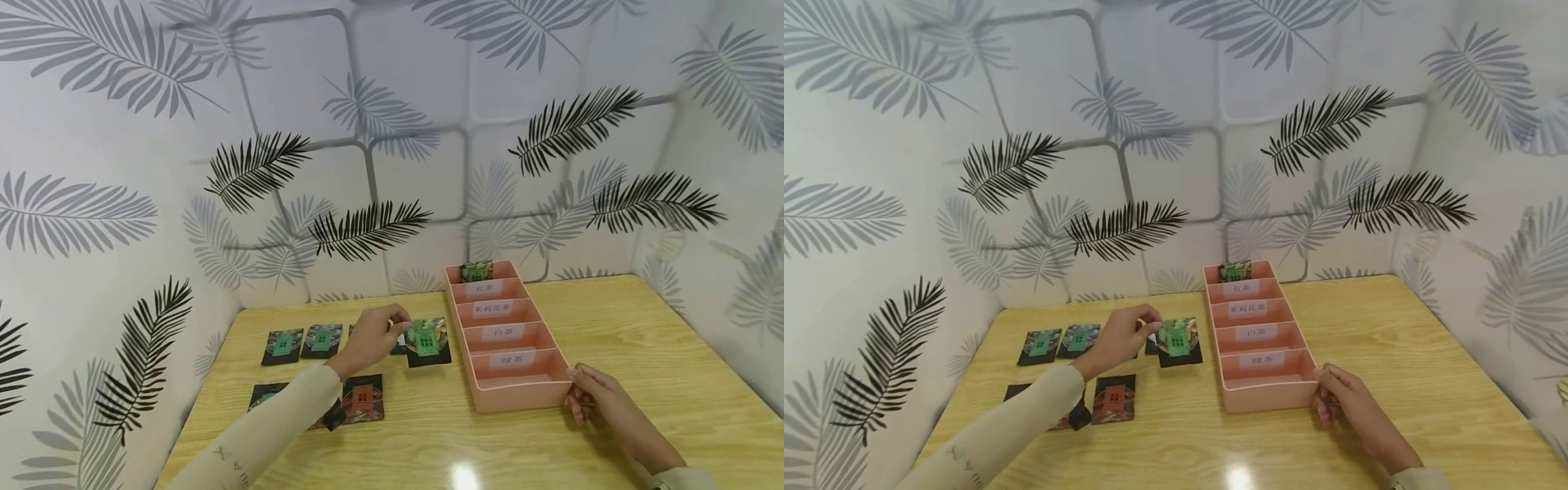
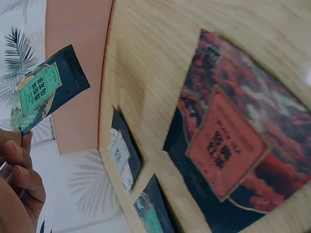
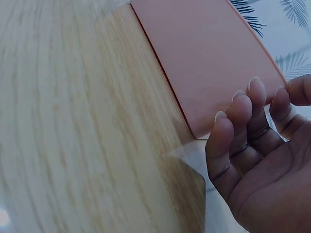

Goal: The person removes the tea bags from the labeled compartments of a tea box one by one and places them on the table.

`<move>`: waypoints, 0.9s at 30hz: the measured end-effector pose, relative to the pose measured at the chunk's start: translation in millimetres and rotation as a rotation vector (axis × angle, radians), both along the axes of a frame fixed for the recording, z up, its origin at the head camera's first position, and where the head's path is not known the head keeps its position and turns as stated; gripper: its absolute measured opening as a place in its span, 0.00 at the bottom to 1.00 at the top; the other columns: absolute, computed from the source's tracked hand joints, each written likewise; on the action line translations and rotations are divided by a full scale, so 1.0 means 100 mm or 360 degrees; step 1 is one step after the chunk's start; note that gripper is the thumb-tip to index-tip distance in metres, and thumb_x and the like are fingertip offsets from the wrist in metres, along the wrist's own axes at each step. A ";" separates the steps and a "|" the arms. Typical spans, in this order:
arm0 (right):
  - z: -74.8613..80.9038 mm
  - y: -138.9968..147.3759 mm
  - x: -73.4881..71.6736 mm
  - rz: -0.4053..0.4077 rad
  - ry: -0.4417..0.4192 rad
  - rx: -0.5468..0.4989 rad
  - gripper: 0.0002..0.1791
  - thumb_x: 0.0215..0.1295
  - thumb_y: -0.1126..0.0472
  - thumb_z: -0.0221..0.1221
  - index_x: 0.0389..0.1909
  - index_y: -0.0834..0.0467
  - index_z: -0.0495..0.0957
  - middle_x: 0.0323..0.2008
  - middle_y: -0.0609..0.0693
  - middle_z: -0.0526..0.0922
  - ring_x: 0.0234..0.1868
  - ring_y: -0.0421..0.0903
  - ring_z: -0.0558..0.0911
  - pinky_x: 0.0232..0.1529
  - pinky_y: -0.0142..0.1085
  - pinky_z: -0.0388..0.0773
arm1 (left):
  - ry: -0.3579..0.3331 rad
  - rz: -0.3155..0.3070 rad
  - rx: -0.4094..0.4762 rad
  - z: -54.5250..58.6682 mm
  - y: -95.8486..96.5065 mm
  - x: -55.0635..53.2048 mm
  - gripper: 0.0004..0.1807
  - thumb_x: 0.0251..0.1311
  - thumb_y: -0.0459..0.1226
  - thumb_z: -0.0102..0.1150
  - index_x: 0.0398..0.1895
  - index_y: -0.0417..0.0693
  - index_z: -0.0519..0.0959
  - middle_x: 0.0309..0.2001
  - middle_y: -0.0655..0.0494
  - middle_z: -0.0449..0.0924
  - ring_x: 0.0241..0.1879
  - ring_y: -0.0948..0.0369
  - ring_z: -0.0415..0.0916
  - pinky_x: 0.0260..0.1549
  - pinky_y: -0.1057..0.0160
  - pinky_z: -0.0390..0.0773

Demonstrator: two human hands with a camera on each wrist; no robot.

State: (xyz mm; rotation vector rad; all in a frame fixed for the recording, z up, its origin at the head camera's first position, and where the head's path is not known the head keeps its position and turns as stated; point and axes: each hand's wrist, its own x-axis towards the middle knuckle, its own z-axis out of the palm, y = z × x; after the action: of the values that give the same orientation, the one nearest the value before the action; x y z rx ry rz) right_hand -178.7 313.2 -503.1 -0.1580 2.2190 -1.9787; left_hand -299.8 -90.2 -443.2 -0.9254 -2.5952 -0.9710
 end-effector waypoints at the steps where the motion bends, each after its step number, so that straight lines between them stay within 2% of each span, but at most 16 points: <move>1: 0.01 0.00 0.00 -0.0003 0.0001 -0.0002 0.24 0.77 0.49 0.41 0.27 0.65 0.60 0.21 0.52 0.73 0.21 0.44 0.74 0.24 0.42 0.77 | -0.0013 -0.0005 -0.0005 -0.02 -0.01 0.01 0.05 0.67 0.40 0.55 0.39 0.54 0.80 0.30 0.64 0.80 0.15 0.66 0.66 0.20 0.66 0.70; 6: 0.00 0.00 -0.01 -0.0026 -0.0013 0.0021 0.23 0.77 0.49 0.41 0.26 0.63 0.61 0.21 0.52 0.74 0.21 0.44 0.74 0.25 0.43 0.77 | -0.0038 -0.0040 -0.0010 -0.11 -0.08 0.06 0.04 0.67 0.39 0.56 0.39 0.54 0.80 0.31 0.60 0.81 0.15 0.66 0.65 0.20 0.66 0.70; 14: 0.02 0.02 -0.02 -0.0030 -0.0023 0.0042 0.24 0.76 0.47 0.41 0.27 0.65 0.61 0.21 0.52 0.73 0.21 0.45 0.74 0.25 0.43 0.77 | -0.0067 -0.0011 -0.0074 -0.22 -0.12 0.13 0.02 0.66 0.39 0.57 0.36 0.55 0.79 0.28 0.65 0.79 0.15 0.67 0.65 0.21 0.66 0.69; 21: 0.02 0.00 0.00 -0.0036 -0.0019 0.0011 0.24 0.76 0.49 0.42 0.27 0.64 0.61 0.21 0.51 0.73 0.21 0.43 0.74 0.25 0.42 0.77 | -0.0207 -0.0021 -0.0076 -0.29 -0.16 0.20 0.03 0.66 0.40 0.56 0.38 0.55 0.79 0.30 0.64 0.79 0.18 0.67 0.69 0.21 0.66 0.70; 27: 0.01 0.00 -0.01 -0.0005 -0.0009 0.0016 0.26 0.77 0.48 0.41 0.29 0.69 0.61 0.21 0.52 0.73 0.21 0.44 0.74 0.25 0.42 0.77 | -0.0273 -0.0012 -0.0092 -0.38 -0.19 0.22 0.03 0.66 0.40 0.56 0.37 0.56 0.79 0.30 0.64 0.80 0.19 0.68 0.70 0.20 0.66 0.70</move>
State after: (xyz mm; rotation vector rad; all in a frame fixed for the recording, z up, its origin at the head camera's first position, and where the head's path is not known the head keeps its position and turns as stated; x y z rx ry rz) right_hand -179.5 312.9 -502.4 -0.1478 2.2270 -1.9666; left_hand -278.3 -109.0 -481.2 -0.9028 -2.7770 -1.0243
